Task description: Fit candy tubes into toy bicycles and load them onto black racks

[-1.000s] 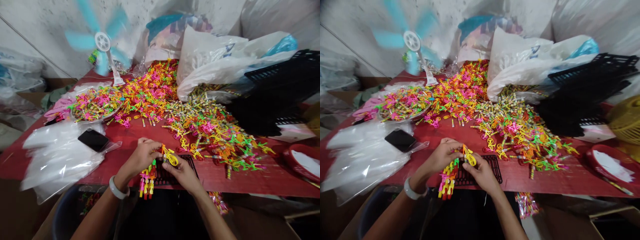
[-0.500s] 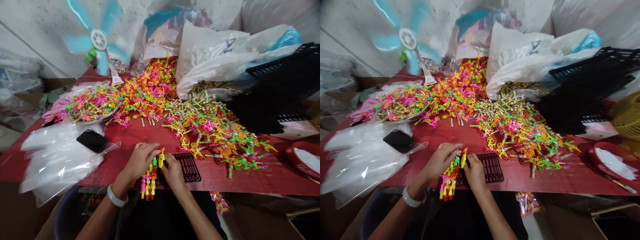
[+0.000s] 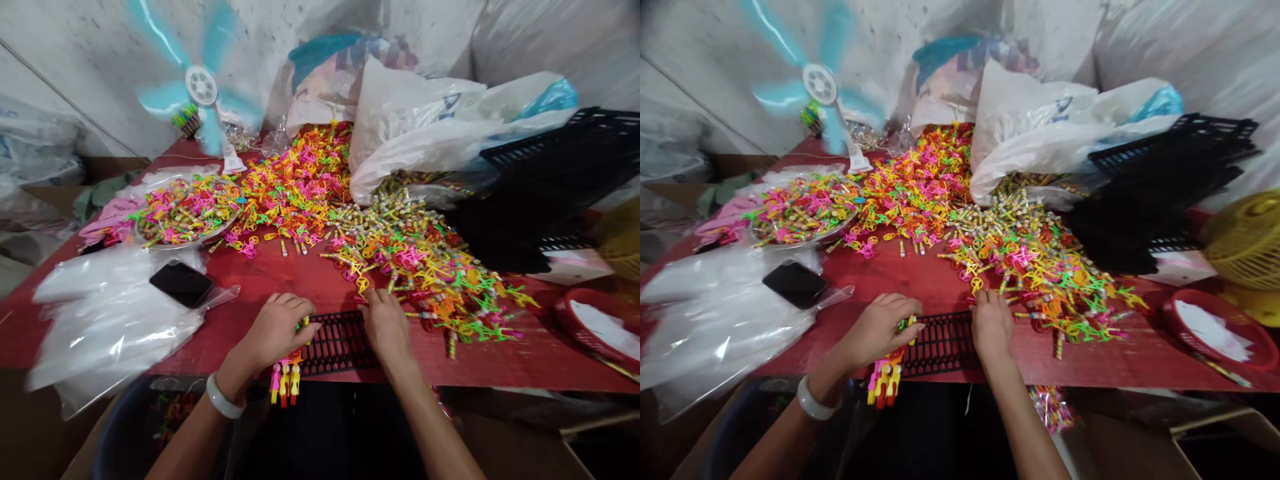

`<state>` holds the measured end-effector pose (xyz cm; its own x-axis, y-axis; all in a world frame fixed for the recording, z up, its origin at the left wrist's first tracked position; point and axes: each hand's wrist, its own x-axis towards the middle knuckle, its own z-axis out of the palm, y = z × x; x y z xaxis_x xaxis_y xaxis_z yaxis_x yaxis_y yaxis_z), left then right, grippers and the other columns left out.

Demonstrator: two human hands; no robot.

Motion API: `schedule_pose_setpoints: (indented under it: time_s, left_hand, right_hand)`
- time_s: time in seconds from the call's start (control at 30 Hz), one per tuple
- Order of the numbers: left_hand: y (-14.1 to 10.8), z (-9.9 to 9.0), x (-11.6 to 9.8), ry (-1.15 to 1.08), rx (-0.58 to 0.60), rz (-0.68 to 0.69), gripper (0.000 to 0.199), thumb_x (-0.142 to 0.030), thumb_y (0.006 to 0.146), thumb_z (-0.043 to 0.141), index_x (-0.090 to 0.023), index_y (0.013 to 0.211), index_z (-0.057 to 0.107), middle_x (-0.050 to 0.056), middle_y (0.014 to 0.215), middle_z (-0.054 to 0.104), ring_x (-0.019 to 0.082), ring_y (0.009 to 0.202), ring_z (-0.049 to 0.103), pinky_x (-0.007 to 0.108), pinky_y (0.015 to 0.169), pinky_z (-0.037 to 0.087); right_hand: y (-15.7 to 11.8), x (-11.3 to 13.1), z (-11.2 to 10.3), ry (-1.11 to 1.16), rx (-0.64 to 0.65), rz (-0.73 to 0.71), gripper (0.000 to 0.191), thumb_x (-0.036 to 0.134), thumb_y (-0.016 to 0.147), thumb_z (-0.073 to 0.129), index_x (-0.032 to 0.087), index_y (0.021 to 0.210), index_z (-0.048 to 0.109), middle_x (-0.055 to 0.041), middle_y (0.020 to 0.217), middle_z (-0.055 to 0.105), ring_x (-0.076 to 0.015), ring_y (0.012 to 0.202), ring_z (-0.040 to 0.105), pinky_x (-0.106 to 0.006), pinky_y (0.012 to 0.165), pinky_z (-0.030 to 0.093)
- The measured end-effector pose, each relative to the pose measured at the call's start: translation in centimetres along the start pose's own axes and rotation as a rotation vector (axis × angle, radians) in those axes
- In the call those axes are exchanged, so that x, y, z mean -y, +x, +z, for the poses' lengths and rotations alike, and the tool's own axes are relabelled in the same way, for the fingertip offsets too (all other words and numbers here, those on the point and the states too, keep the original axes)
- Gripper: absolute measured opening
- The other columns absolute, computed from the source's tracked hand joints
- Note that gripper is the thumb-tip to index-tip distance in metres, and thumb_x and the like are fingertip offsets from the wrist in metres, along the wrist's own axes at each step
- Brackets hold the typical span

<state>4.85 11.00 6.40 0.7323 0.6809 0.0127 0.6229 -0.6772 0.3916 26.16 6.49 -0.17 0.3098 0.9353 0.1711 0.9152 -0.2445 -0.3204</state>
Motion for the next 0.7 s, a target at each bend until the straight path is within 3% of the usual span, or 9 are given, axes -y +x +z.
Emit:
schedule_pose_setpoints:
  time_s: [0.1,0.23,0.37,0.53,0.63,0.7]
  left_hand:
    - [-0.1,-0.1,0.1,-0.013,0.018,0.005,0.017,-0.034,0.089,0.056,-0.021,0.097,0.062,0.002,0.095,0.068,0.021,0.092,0.058,0.034,0.083,0.039]
    - [-0.1,-0.1,-0.1,-0.021,0.019,-0.004,0.019,-0.035,0.089,0.056,-0.020,0.099,0.062,0.003,0.097,0.068,0.021,0.093,0.058,0.035,0.083,0.039]
    - [-0.1,-0.2,-0.3,-0.038,0.018,-0.018,0.020,-0.036,0.089,0.055,-0.020,0.099,0.063,0.003,0.097,0.068,0.022,0.093,0.058,0.036,0.083,0.040]
    - [-0.1,-0.1,-0.2,-0.056,0.007,-0.018,0.021,-0.037,0.089,0.054,-0.020,0.099,0.063,0.004,0.097,0.068,0.022,0.093,0.058,0.037,0.084,0.042]
    - [-0.4,0.0,0.1,-0.101,-0.043,-0.012,0.031,-0.044,0.089,0.055,-0.022,0.109,0.062,0.006,0.110,0.067,0.025,0.103,0.057,0.041,0.091,0.041]
    - [-0.4,0.1,0.3,-0.201,-0.120,-0.070,0.038,-0.047,0.089,0.053,-0.022,0.118,0.058,0.007,0.119,0.064,0.025,0.112,0.055,0.042,0.097,0.039]
  right_hand:
    - [0.8,-0.1,0.7,0.077,0.058,-0.014,0.027,0.010,0.083,0.054,0.014,0.107,0.064,-0.0119,0.098,0.066,-0.0255,0.092,0.060,-0.034,0.080,0.045]
    - [1.4,-0.1,1.1,0.255,-0.027,-0.030,0.026,0.015,0.086,0.049,0.019,0.106,0.065,-0.0074,0.098,0.066,-0.0207,0.085,0.061,-0.030,0.075,0.046]
    - [2.3,-1.0,0.5,0.121,-0.076,-0.019,0.026,0.014,0.088,0.047,0.018,0.103,0.068,-0.0082,0.093,0.065,-0.0209,0.083,0.058,-0.030,0.073,0.043]
    - [4.1,-1.3,0.6,-0.107,-0.006,-0.142,0.025,0.007,0.082,0.055,0.018,0.098,0.071,-0.0100,0.091,0.065,-0.0248,0.088,0.052,-0.033,0.077,0.039]
    - [4.3,-1.1,0.9,-0.082,-0.017,-0.181,0.022,0.007,0.081,0.055,0.016,0.093,0.071,-0.0097,0.086,0.065,-0.0247,0.084,0.052,-0.034,0.075,0.039]
    - [3.8,-0.5,1.0,0.025,-0.101,-0.226,0.020,0.010,0.083,0.054,0.016,0.094,0.070,-0.0086,0.085,0.063,-0.0236,0.081,0.052,-0.034,0.074,0.041]
